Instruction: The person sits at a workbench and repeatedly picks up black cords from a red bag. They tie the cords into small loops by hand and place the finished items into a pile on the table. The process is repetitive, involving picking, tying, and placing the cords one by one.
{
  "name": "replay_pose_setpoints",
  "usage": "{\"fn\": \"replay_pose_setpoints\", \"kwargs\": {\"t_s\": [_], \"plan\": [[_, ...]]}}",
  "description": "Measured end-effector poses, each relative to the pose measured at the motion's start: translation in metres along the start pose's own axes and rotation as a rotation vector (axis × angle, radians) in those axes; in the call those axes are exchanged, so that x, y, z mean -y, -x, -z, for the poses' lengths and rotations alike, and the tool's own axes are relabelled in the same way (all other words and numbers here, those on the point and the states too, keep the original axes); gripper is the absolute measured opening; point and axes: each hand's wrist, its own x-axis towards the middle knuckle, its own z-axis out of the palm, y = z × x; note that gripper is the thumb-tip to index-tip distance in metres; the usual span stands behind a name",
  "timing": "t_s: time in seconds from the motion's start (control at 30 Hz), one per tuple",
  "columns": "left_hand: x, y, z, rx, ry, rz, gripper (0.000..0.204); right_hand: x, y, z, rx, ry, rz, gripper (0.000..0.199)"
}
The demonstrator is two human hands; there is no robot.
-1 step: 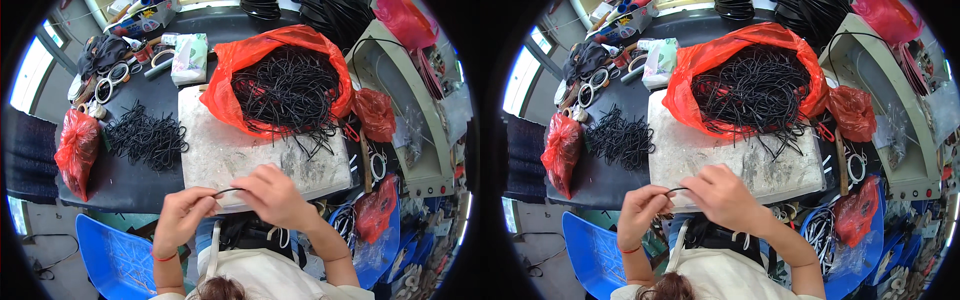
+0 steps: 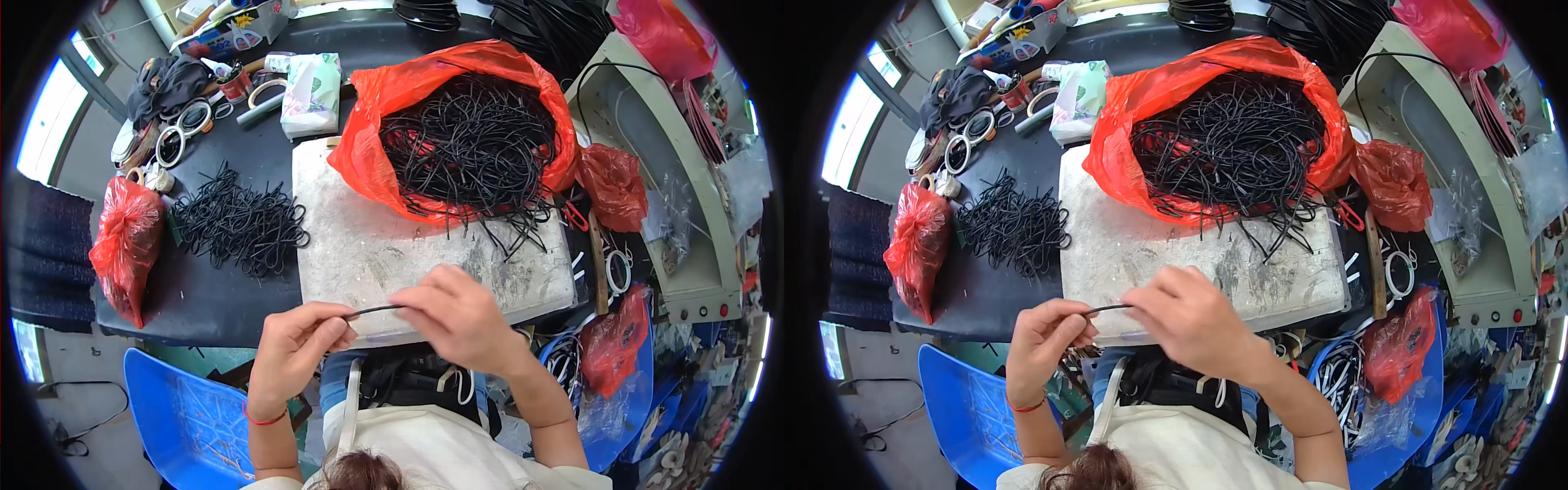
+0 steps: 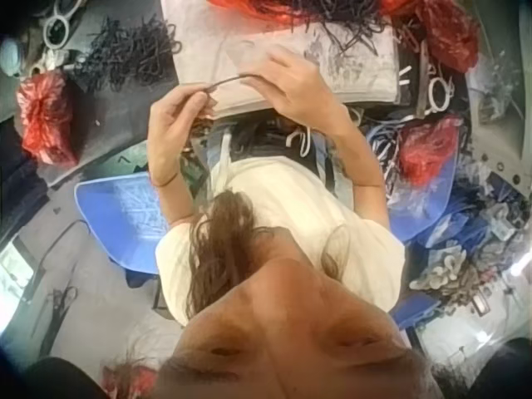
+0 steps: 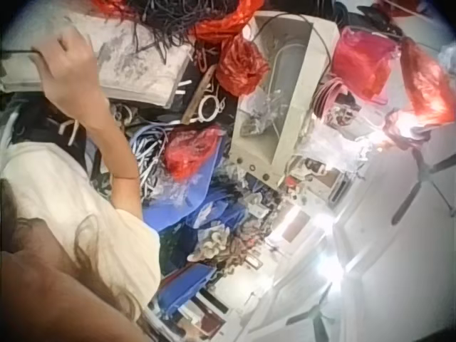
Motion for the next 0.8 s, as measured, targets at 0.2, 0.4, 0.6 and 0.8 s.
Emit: {"fn": "replay_pose_setpoints", "kwargs": {"t_s": [0.2,0.4,0.6,0.8], "plan": [[0.018,-0.013,-0.026,0.067,-0.133,-0.1,0.017,-0.002,-0.006,0.007,-0.38,0.156,-0.117,0.018],[0.022,-0.032,-0.046,0.005,0.489,0.166,0.021,0.0,-0.006,-0.021,-0.468,0.093,-0.18,0.019],[0.039,-0.04,-0.044,-0.071,0.679,0.095,0.021,0.0,0.003,-0.034,-0.254,-0.034,-0.205,0.024],[0.032,-0.037,-0.045,-0.065,0.647,0.115,0.019,-0.002,0.006,-0.035,-0.233,-0.056,-0.196,0.024]]}}
